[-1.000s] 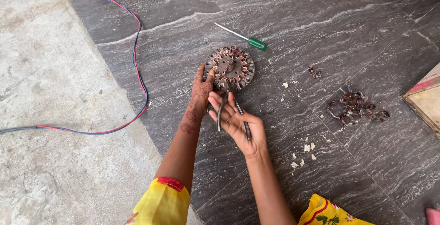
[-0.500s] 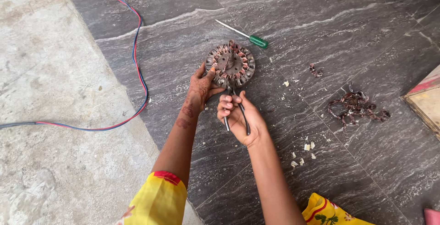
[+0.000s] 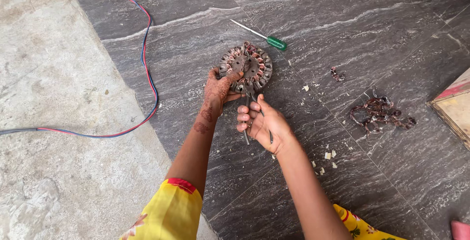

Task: The person uses pliers to pull and remove copper wire from the slots of a motor rotor. They rotate the rotor as needed to access different sections and continue extracting wire throughout the clip.

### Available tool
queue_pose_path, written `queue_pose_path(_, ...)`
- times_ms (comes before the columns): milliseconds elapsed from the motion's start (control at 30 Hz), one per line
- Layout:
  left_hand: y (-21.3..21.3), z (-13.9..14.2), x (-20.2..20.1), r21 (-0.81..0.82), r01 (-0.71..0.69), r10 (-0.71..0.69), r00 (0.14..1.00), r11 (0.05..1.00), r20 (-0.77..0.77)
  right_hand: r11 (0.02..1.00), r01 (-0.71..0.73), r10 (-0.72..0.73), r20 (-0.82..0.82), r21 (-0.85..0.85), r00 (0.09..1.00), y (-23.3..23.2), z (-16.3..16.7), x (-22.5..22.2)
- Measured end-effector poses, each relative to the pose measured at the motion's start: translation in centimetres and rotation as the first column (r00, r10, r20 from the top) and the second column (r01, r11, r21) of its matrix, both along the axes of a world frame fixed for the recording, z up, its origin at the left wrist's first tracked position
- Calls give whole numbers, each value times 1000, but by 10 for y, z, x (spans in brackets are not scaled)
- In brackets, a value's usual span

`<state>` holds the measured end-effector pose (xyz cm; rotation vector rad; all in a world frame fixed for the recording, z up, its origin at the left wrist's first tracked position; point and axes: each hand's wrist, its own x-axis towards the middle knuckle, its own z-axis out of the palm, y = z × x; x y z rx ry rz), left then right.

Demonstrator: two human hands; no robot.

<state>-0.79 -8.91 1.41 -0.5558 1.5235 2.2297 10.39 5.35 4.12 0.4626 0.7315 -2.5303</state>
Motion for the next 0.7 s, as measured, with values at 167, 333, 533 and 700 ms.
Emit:
queue_pose_path(167, -1, 7, 0, -62, 31, -30, 999, 998, 31, 966, -60, 53, 34, 250, 998, 7, 8, -4)
queue_pose_path(333, 1, 10, 0, -71, 5, -3, 1000, 997, 20, 861, -126, 113, 55, 493, 992, 10, 19, -9)
queue_pose_path(533, 1, 10, 1, -43, -3, 4, 1000, 999, 24, 696, -199, 180, 101, 689, 978, 10, 29, -15)
queue_pose_path(700, -1, 5, 2, -6, 8, -8, 1000, 1000, -11, 574, -240, 218, 137, 783, 966, 9, 31, -20)
